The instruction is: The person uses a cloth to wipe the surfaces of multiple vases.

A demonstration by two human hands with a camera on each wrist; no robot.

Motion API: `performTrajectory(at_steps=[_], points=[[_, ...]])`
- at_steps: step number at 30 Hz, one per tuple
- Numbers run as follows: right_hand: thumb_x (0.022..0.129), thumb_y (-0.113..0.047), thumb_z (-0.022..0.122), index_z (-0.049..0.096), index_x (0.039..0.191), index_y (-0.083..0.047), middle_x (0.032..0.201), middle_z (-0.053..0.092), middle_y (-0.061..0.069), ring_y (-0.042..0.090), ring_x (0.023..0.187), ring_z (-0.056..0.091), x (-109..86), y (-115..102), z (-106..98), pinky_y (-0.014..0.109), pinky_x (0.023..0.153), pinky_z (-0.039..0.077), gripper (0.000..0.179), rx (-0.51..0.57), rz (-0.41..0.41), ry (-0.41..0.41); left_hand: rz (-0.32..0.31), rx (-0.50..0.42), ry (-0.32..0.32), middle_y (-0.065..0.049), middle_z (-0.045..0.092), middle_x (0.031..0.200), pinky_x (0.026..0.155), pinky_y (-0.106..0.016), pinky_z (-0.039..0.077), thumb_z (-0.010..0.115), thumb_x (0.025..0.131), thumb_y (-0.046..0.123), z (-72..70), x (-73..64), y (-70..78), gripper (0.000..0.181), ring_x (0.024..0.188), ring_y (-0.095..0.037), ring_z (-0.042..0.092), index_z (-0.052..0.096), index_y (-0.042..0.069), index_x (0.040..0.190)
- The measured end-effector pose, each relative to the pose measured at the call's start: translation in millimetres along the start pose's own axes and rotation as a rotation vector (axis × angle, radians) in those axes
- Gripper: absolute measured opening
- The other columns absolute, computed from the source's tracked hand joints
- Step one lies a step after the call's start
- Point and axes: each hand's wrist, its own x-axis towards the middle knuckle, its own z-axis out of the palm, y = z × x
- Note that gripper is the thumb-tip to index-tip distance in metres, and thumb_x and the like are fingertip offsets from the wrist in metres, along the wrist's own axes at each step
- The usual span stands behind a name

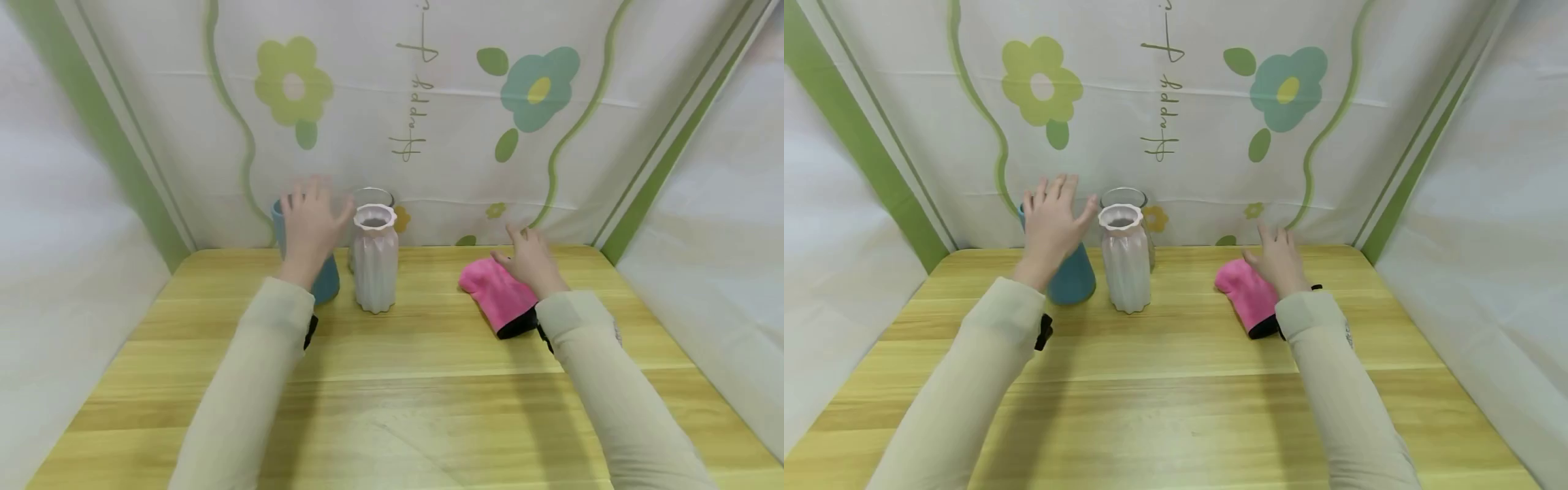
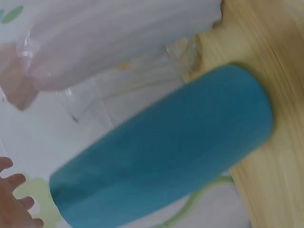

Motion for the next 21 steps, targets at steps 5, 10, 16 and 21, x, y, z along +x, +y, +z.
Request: performTrajectory(at_steps=[5, 10, 16, 21], points=[[0.097, -0.033, 0.052, 0.016, 0.152, 0.001, 0.144, 0.024, 0.042, 0.058, 0.131, 0.028, -3.4, 10, 22, 0.067, 0.106, 0.028, 0.074, 0.012, -0.021, -0.012, 0.088, -0.041, 0.024, -0.015, 0.038, 0.151, 0.116, -0.058, 0.017, 0.039, 0.096, 0.05, 9.5, -4.8, 15.0, 0.064, 0.142, -0.037, 0.027, 0.04, 0.007, 0.144], [0.096, -0.032, 0.051, 0.013, 0.152, 0.002, 0.143, 0.025, 0.043, 0.059, 0.13, 0.029, -4.6, 20, 46, 0.067, 0.105, 0.029, 0.076, 0.046, -0.032, -0.023, 0.144, -0.088, 0.001, -0.012, 0.039, 0.15, 0.116, -0.055, 0.021, 0.044, 0.095, 0.048, 20.9, -9.0, 25.3, 0.062, 0.141, -0.035, 0.029, 0.039, 0.011, 0.145], [0.095, -0.034, 0.054, 0.011, 0.151, 0.005, 0.141, 0.028, 0.044, 0.058, 0.128, 0.033, -7.3, 28, 70, 0.065, 0.105, 0.031, 0.08, 0.09, -0.05, 0.027, 0.17, -0.149, -0.033, -0.012, 0.037, 0.15, 0.113, -0.051, 0.031, 0.052, 0.092, 0.049, 35.3, -14.8, 29.3, 0.067, 0.138, -0.033, 0.034, 0.039, 0.01, 0.145], [0.094, -0.032, 0.058, 0.011, 0.149, 0.009, 0.137, 0.03, 0.047, 0.058, 0.127, 0.034, -13.2, 33, 84, 0.064, 0.106, 0.031, 0.083, 0.096, -0.062, 0.029, 0.145, -0.207, -0.066, -0.014, 0.033, 0.152, 0.107, -0.053, 0.038, 0.054, 0.089, 0.054, 44.9, -19.7, 31.5, 0.076, 0.138, -0.035, 0.035, 0.036, 0.009, 0.147]])
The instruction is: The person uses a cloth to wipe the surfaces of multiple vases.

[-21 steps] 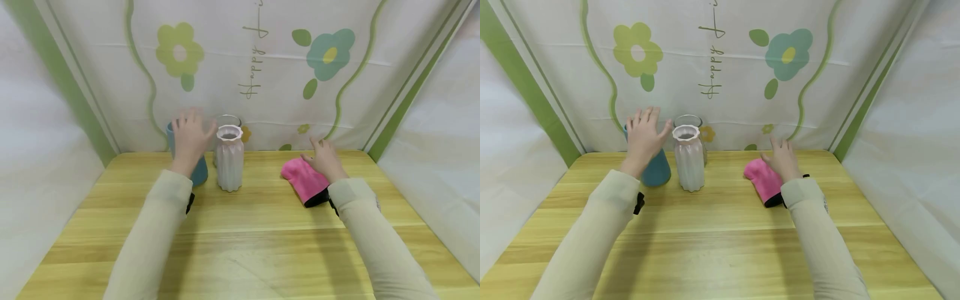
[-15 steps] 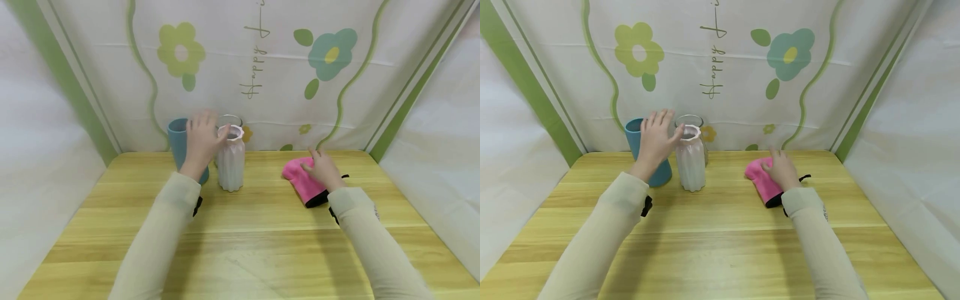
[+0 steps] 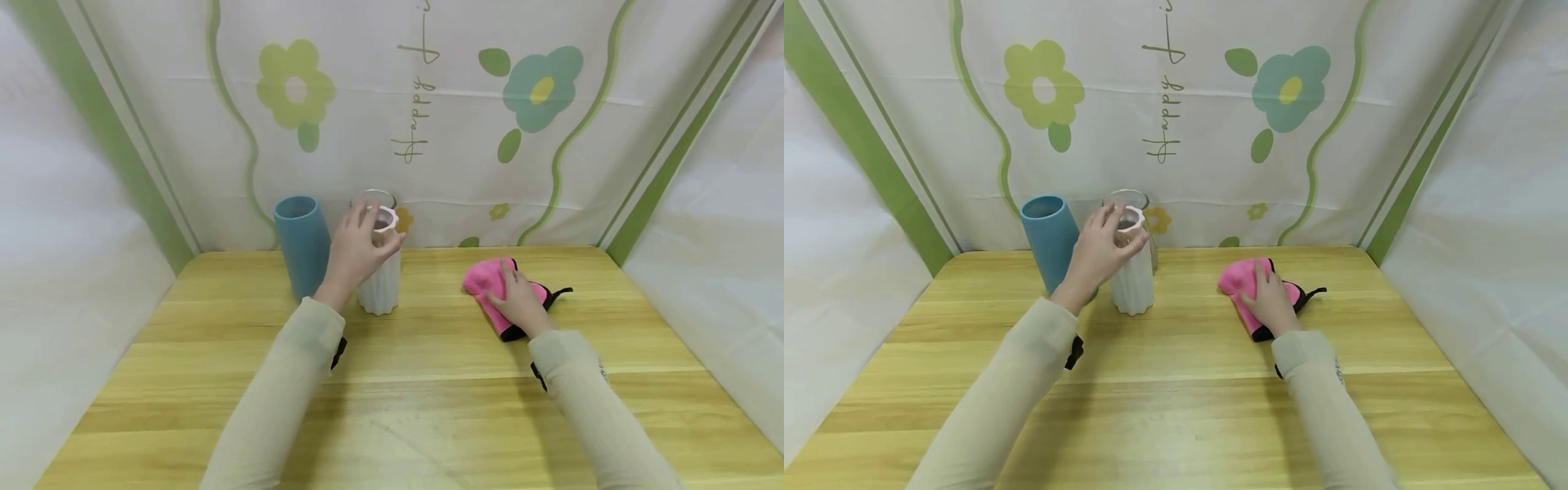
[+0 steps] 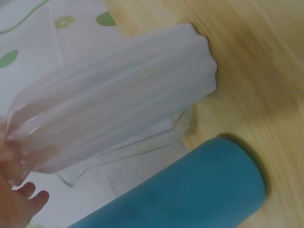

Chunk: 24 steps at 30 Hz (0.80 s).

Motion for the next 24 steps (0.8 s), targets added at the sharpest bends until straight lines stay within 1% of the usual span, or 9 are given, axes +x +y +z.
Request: performTrajectory(at_steps=[4, 7, 9, 13, 15, 18, 21, 24], points=[[0.094, -0.036, 0.057, 0.009, 0.15, 0.008, 0.141, 0.025, 0.047, 0.06, 0.13, 0.028, -2.9, 2, 6, 0.066, 0.107, 0.027, 0.086, -0.018, 0.012, -0.017, -0.049, -0.089, 0.002, -0.017, 0.028, 0.154, 0.105, -0.058, 0.039, 0.056, 0.088, 0.055, 6.8, -1.3, -0.7, 0.08, 0.138, -0.039, 0.034, 0.033, 0.009, 0.149], [0.094, -0.04, 0.056, 0.01, 0.151, 0.005, 0.144, 0.022, 0.045, 0.061, 0.132, 0.025, -3.9, 2, 8, 0.067, 0.107, 0.026, 0.086, -0.023, 0.018, -0.018, -0.067, -0.149, 0.026, -0.018, 0.027, 0.154, 0.103, -0.057, 0.042, 0.058, 0.088, 0.054, 10.4, -1.3, -0.5, 0.081, 0.134, -0.04, 0.039, 0.032, 0.007, 0.149], [0.094, -0.042, 0.055, 0.01, 0.151, 0.003, 0.145, 0.022, 0.044, 0.061, 0.131, 0.025, -4.4, 3, 10, 0.069, 0.105, 0.026, 0.086, -0.023, 0.023, -0.017, -0.07, -0.168, 0.045, -0.017, 0.028, 0.154, 0.102, -0.055, 0.043, 0.058, 0.089, 0.053, 12.4, -0.9, 0.1, 0.081, 0.132, -0.04, 0.043, 0.03, 0.005, 0.149], [0.094, -0.045, 0.054, 0.01, 0.152, 0.0, 0.144, 0.023, 0.042, 0.061, 0.13, 0.027, -3.6, 6, 14, 0.07, 0.103, 0.027, 0.086, -0.03, 0.027, -0.026, -0.077, -0.155, 0.074, -0.017, 0.032, 0.152, 0.1, -0.051, 0.046, 0.054, 0.093, 0.05, 15.9, -0.6, -0.3, 0.077, 0.127, -0.039, 0.049, 0.032, 0.001, 0.148], [0.094, -0.048, 0.053, 0.01, 0.153, -0.001, 0.144, 0.024, 0.042, 0.061, 0.13, 0.027, -2.6, 7, 16, 0.071, 0.103, 0.028, 0.087, -0.036, 0.03, -0.034, -0.089, -0.138, 0.083, -0.016, 0.034, 0.152, 0.099, -0.05, 0.047, 0.054, 0.094, 0.048, 16.2, -0.8, -0.4, 0.073, 0.125, -0.039, 0.052, 0.034, 0.002, 0.147], [0.093, -0.051, 0.053, 0.011, 0.153, -0.002, 0.145, 0.024, 0.041, 0.06, 0.13, 0.027, -0.6, 6, 17, 0.071, 0.103, 0.027, 0.088, -0.043, 0.044, -0.038, -0.11, -0.124, 0.09, -0.014, 0.036, 0.15, 0.095, -0.049, 0.05, 0.053, 0.094, 0.048, 15.4, -0.3, -0.5, 0.071, 0.116, -0.036, 0.059, 0.037, 0.003, 0.146], [0.093, -0.052, 0.053, 0.012, 0.153, -0.004, 0.146, 0.023, 0.04, 0.06, 0.132, 0.026, 2.3, 5, 17, 0.072, 0.103, 0.025, 0.087, -0.055, 0.055, -0.031, -0.131, -0.137, 0.083, -0.013, 0.038, 0.148, 0.091, -0.047, 0.052, 0.053, 0.094, 0.05, 13.3, 1.4, -0.8, 0.071, 0.106, -0.03, 0.065, 0.038, 0.004, 0.146], [0.093, -0.049, 0.054, 0.015, 0.153, -0.006, 0.147, 0.023, 0.039, 0.06, 0.13, 0.028, 5.0, 3, 17, 0.073, 0.1, 0.029, 0.083, -0.088, 0.045, -0.015, -0.151, -0.153, 0.053, -0.012, 0.038, 0.145, 0.089, -0.046, 0.052, 0.055, 0.092, 0.05, 8.3, 4.7, -1.2, 0.071, 0.101, -0.027, 0.068, 0.039, 0.007, 0.146]])
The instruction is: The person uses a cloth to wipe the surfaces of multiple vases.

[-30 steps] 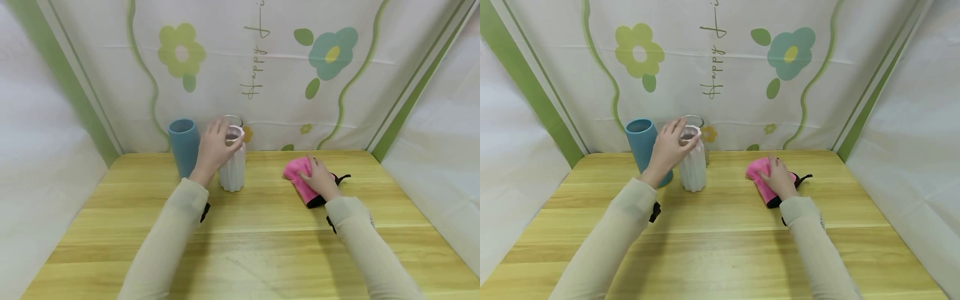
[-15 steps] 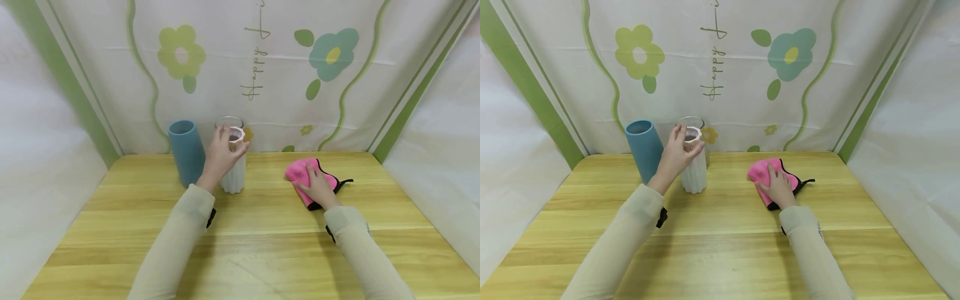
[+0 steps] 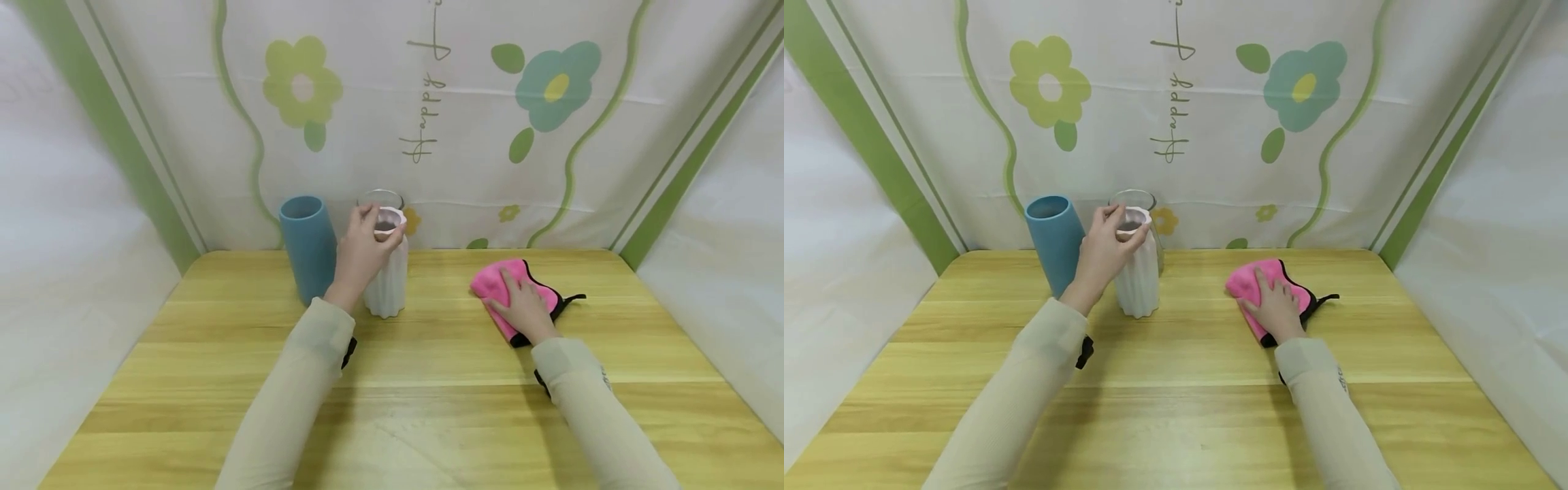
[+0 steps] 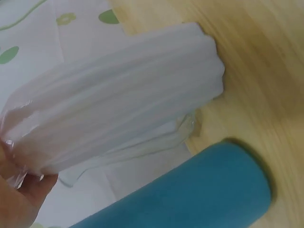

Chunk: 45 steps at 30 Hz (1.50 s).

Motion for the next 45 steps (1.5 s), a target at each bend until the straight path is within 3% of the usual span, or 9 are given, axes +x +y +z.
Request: performTrajectory(at_steps=[5, 11, 19, 26, 31, 34, 39, 45], points=[[0.094, -0.038, 0.056, 0.019, 0.153, -0.011, 0.141, 0.027, 0.041, 0.06, 0.121, 0.039, 2.3, 0, 0, 0.069, 0.097, 0.035, 0.074, -0.06, -0.048, 0.01, -0.018, 0.029, -0.047, -0.013, 0.038, 0.143, 0.087, -0.045, 0.052, 0.057, 0.09, 0.05, -5.6, 4.6, 1.7, 0.071, 0.102, -0.029, 0.066, 0.039, 0.011, 0.147], [0.094, -0.022, 0.059, 0.031, 0.149, -0.012, 0.138, 0.033, 0.044, 0.059, 0.115, 0.047, 7.0, -2, 0, 0.065, 0.095, 0.04, 0.062, -0.106, -0.155, 0.028, -0.024, 0.061, -0.046, -0.011, 0.037, 0.145, 0.082, -0.046, 0.05, 0.054, 0.09, 0.054, -3.8, 6.0, -0.3, 0.072, 0.102, -0.026, 0.067, 0.037, 0.015, 0.148], [0.096, -0.015, 0.055, 0.038, 0.146, -0.012, 0.135, 0.039, 0.042, 0.052, 0.094, 0.06, 6.6, -2, 0, 0.058, 0.08, 0.05, 0.053, -0.101, -0.175, 0.062, -0.012, 0.064, -0.069, -0.01, 0.035, 0.148, 0.08, -0.045, 0.049, 0.052, 0.09, 0.055, -2.9, 5.8, -4.2, 0.073, 0.101, -0.025, 0.067, 0.035, 0.015, 0.149], [0.099, -0.011, 0.046, 0.037, 0.147, -0.014, 0.138, 0.039, 0.037, 0.047, 0.095, 0.061, 5.6, -1, -6, 0.055, 0.078, 0.051, 0.049, -0.001, -0.122, 0.033, 0.014, 0.075, -0.052, -0.01, 0.037, 0.147, 0.077, -0.044, 0.05, 0.052, 0.089, 0.053, -3.5, 5.9, -6.1, 0.072, 0.101, -0.028, 0.065, 0.038, 0.014, 0.148], [0.098, -0.007, 0.047, 0.039, 0.145, -0.01, 0.128, 0.047, 0.034, 0.047, 0.093, 0.059, 8.8, 1, -13, 0.055, 0.075, 0.05, 0.048, 0.041, -0.13, 0.151, 0.038, 0.081, -0.055, -0.009, 0.038, 0.147, 0.078, -0.046, 0.051, 0.051, 0.089, 0.053, -3.5, 6.6, -7.9, 0.071, 0.106, -0.028, 0.064, 0.038, 0.014, 0.147], [0.098, -0.007, 0.047, 0.038, 0.146, -0.009, 0.124, 0.05, 0.034, 0.049, 0.103, 0.055, 11.7, 0, -20, 0.058, 0.083, 0.048, 0.049, 0.085, -0.129, 0.226, 0.05, 0.095, -0.063, -0.008, 0.038, 0.148, 0.08, -0.048, 0.051, 0.05, 0.089, 0.053, -4.9, 7.3, -8.6, 0.07, 0.11, -0.029, 0.061, 0.039, 0.014, 0.147], [0.099, -0.011, 0.046, 0.032, 0.15, -0.012, 0.133, 0.046, 0.033, 0.05, 0.12, 0.046, 15.9, -10, -35, 0.063, 0.099, 0.038, 0.052, 0.22, -0.065, 0.27, 0.069, 0.101, -0.084, -0.006, 0.038, 0.148, 0.081, -0.05, 0.051, 0.047, 0.089, 0.051, -7.7, 7.7, -8.9, 0.069, 0.11, -0.028, 0.062, 0.04, 0.013, 0.146], [0.097, -0.008, 0.05, 0.034, 0.148, -0.013, 0.135, 0.049, 0.03, 0.046, 0.122, 0.047, 16.9, -31, -48, 0.059, 0.103, 0.037, 0.054, 0.358, -0.106, 0.344, 0.083, 0.098, -0.099, -0.005, 0.039, 0.148, 0.081, -0.048, 0.051, 0.047, 0.088, 0.051, -8.8, 7.0, -8.7, 0.069, 0.107, -0.026, 0.064, 0.042, 0.012, 0.145]])
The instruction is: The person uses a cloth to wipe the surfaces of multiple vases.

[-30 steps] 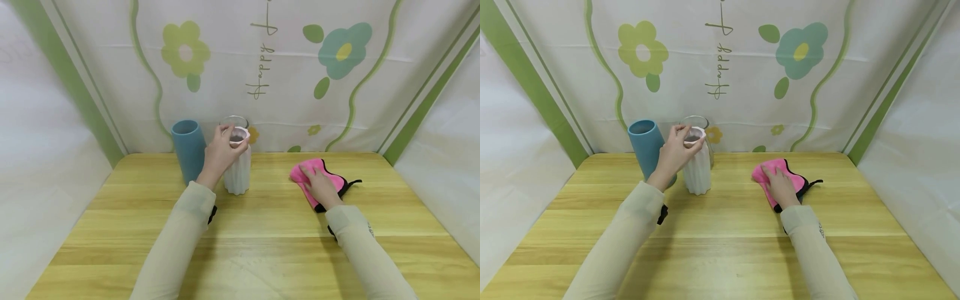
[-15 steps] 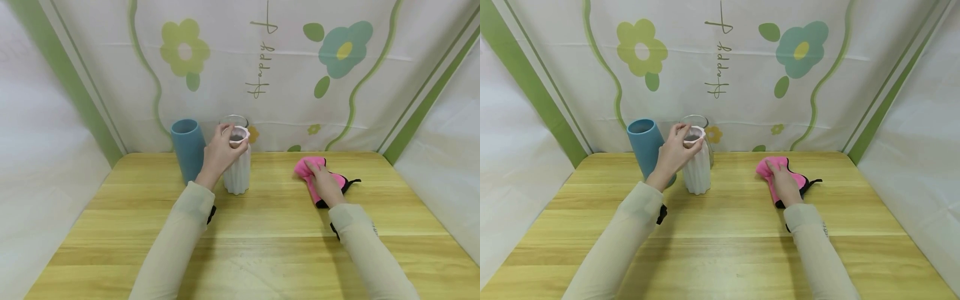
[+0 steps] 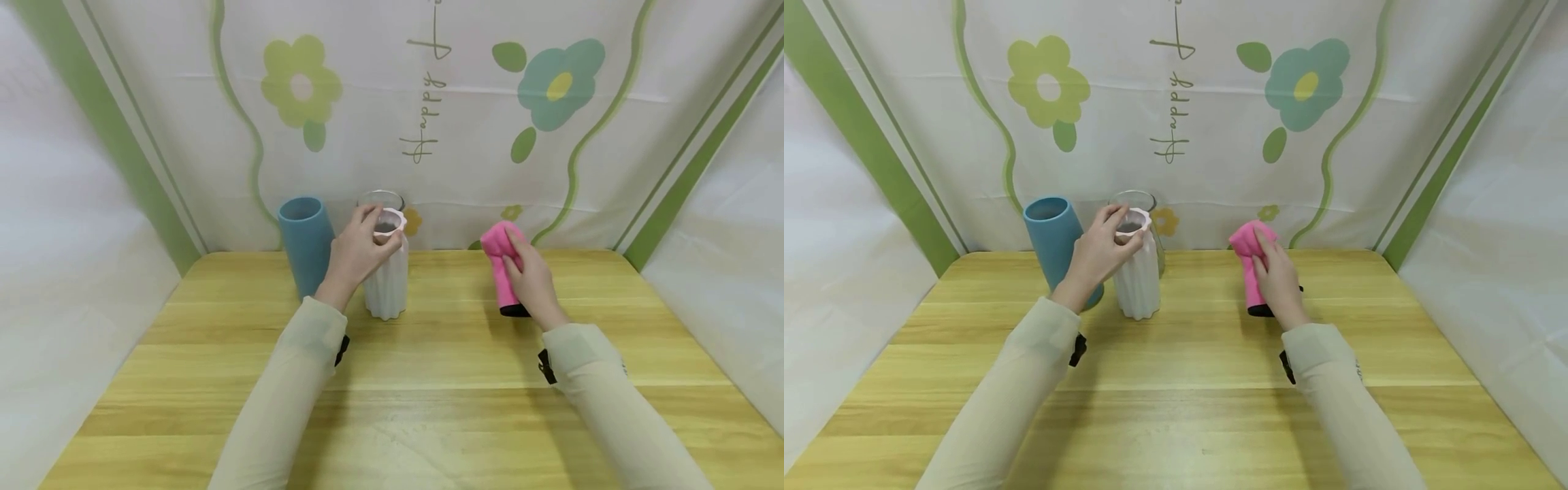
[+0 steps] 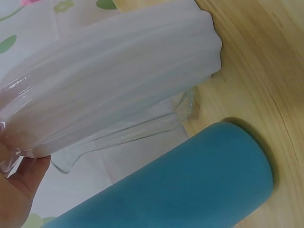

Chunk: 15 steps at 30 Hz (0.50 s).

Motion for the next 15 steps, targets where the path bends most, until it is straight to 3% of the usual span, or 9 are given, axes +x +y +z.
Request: performTrajectory(at_steps=[9, 15], points=[[0.095, -0.005, 0.053, 0.038, 0.147, -0.014, 0.141, 0.046, 0.026, 0.044, 0.127, 0.045, 0.0, -46, 6, 0.056, 0.106, 0.038, 0.055, 0.106, -0.11, 0.067, 0.013, 0.023, -0.03, -0.004, 0.037, 0.15, 0.085, -0.049, 0.051, 0.046, 0.091, 0.051, -1.4, -0.1, -2.9, 0.068, 0.107, -0.024, 0.066, 0.04, 0.013, 0.146], [0.094, -0.002, 0.054, 0.036, 0.148, -0.015, 0.143, 0.044, 0.022, 0.04, 0.128, 0.045, -1.2, -77, 10, 0.054, 0.106, 0.039, 0.059, 0.19, -0.154, 0.059, 0.027, 0.049, -0.045, -0.006, 0.037, 0.15, 0.084, -0.048, 0.052, 0.047, 0.092, 0.051, -1.8, 1.4, -4.1, 0.067, 0.105, -0.025, 0.066, 0.038, 0.014, 0.147]])
